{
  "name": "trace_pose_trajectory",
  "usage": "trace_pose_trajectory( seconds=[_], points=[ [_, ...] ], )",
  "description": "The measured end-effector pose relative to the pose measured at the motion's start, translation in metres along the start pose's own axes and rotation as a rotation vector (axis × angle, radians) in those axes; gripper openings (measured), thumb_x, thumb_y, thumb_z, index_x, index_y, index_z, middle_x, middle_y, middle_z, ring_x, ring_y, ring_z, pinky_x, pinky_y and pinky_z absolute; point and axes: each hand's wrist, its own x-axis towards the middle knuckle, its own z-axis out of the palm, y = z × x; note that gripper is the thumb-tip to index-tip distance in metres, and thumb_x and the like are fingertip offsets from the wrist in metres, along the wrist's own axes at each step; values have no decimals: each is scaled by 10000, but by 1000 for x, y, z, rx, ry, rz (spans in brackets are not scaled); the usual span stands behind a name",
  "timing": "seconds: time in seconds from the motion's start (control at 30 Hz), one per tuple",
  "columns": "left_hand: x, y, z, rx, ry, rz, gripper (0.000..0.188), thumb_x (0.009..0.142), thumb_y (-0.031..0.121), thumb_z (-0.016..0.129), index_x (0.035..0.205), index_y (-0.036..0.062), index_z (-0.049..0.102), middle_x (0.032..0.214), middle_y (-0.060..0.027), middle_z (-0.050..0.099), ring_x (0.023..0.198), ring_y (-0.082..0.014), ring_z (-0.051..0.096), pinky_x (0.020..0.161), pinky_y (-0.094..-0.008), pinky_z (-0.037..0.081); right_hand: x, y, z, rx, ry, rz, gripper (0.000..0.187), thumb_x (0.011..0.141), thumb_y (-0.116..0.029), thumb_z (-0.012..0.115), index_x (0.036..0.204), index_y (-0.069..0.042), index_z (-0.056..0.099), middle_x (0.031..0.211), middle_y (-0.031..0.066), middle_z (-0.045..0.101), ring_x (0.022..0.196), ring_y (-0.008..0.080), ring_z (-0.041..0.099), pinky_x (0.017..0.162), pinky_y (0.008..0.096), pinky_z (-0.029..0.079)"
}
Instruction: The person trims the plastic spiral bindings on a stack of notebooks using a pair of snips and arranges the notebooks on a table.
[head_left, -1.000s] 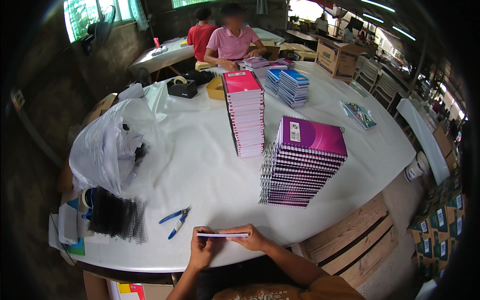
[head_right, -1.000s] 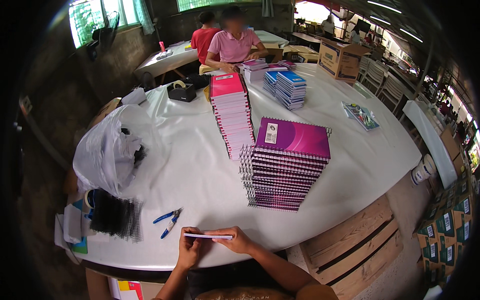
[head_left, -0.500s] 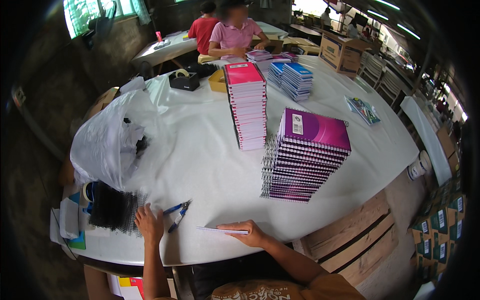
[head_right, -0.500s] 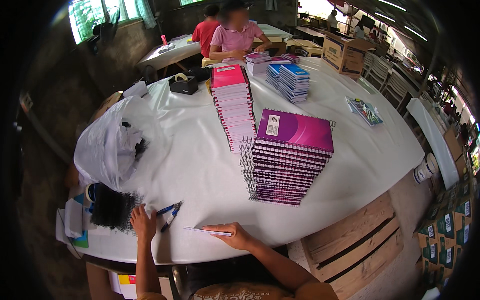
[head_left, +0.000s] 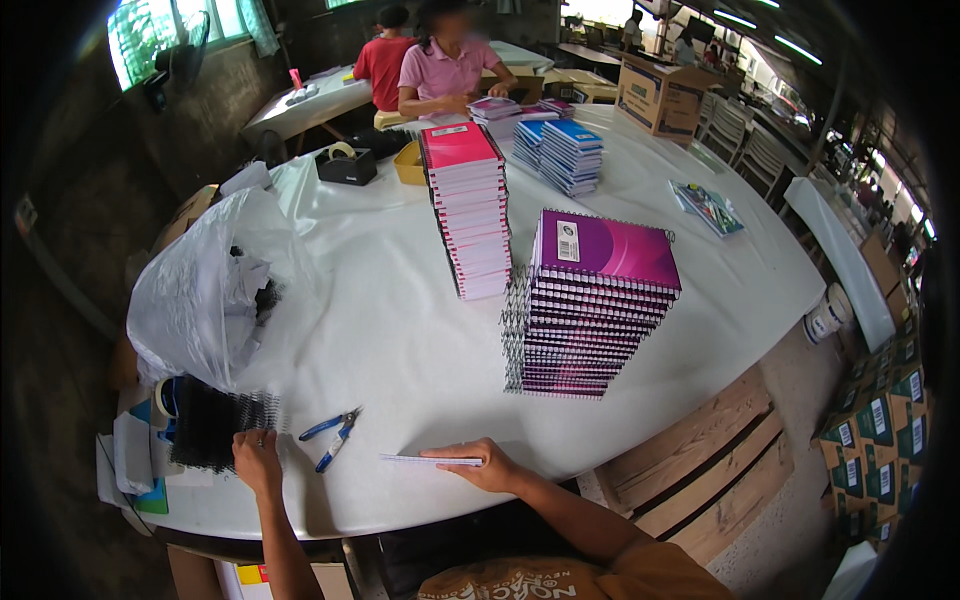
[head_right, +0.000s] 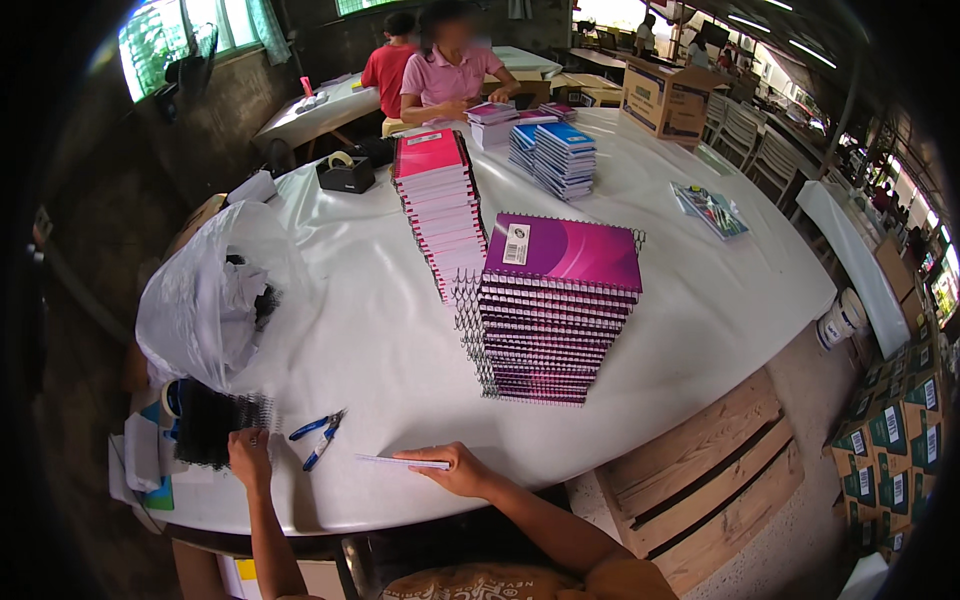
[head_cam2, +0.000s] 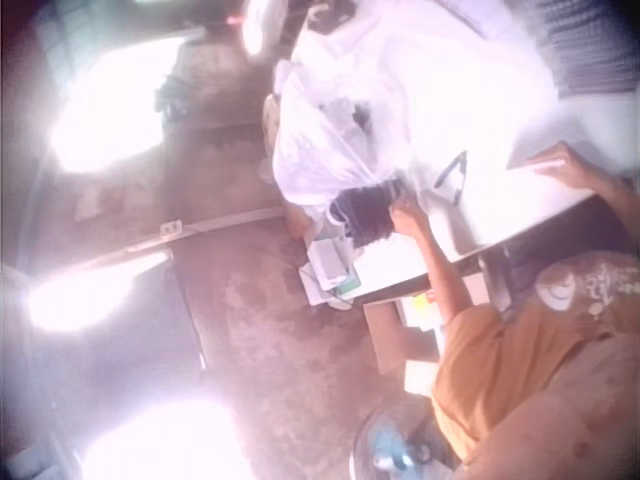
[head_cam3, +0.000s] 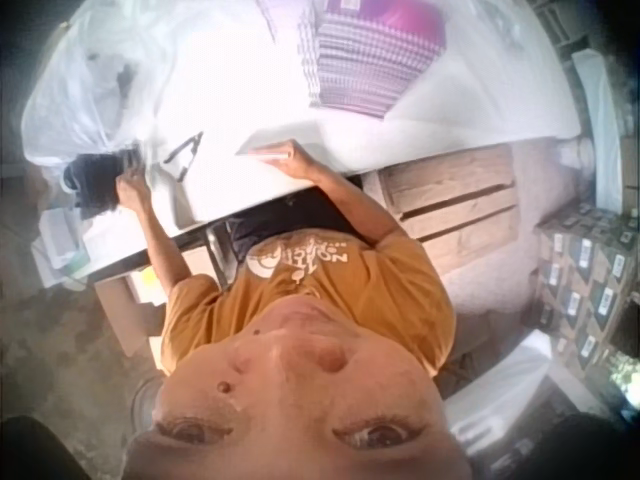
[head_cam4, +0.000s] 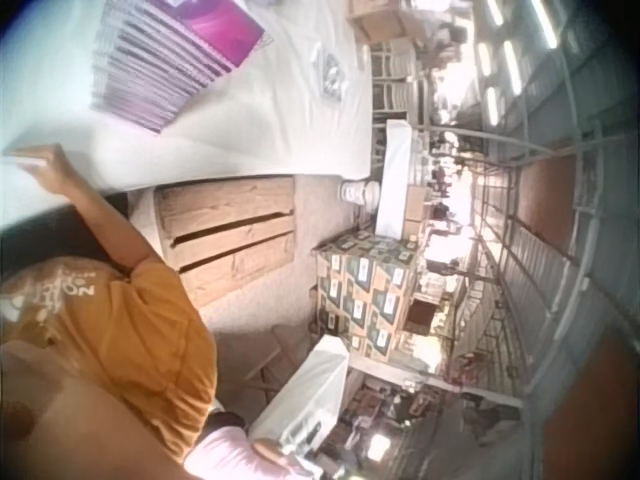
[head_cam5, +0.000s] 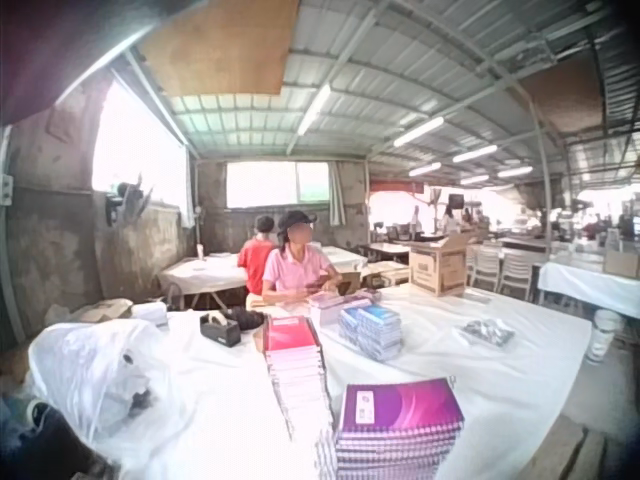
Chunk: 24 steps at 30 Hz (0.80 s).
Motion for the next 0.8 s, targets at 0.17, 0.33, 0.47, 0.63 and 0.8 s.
trace_pose_trajectory(
  seconds=[0.17, 0.33, 0.47, 0.63, 0.8],
  points=[
    [24, 4, -32, -296, -30, -153, 227, 795, 195, 643, 909, -1, 633, 815, -116, 651, 707, -215, 623, 653, -319, 473, 3, -8, -1, 12, 80, 36, 303, 837, -5, 599, 1136, -50, 606, 1101, 112, 638, 984, 198, 631, 847, 273, 492],
    [-8, 78, -47, -859, -468, 122, 249, 890, 168, 514, 1064, -9, 515, 822, -67, 555, 736, -135, 517, 674, -272, 439, 2, 7, -9, 19, 250, 95, 262, 843, -1, 603, 1105, 2, 613, 1049, 96, 659, 931, 127, 613, 827, 239, 489],
    [-46, 114, -33, -818, -714, 360, 231, 925, 236, 521, 949, 8, 552, 770, -67, 547, 709, -133, 498, 653, -275, 424, 9, 4, -6, 138, 274, 198, 262, 845, 12, 596, 1106, 7, 614, 1022, 85, 659, 907, 109, 596, 822, 231, 482],
    [-49, 123, -12, -747, -747, 377, 286, 920, 282, 541, 897, -1, 572, 674, -87, 549, 634, -160, 502, 617, -281, 426, 8, 2, -8, 101, 288, 190, 256, 843, 14, 598, 1099, 13, 616, 1014, 85, 658, 894, 100, 592, 814, 230, 482],
    [-45, 128, -13, -751, -707, 319, 248, 911, 252, 562, 867, 9, 578, 655, -52, 555, 594, -122, 480, 559, -255, 401, 8, 4, -10, 109, 275, 204, 262, 841, 10, 603, 1102, -4, 622, 1012, 79, 663, 885, 97, 597, 804, 225, 483]
  ],
)
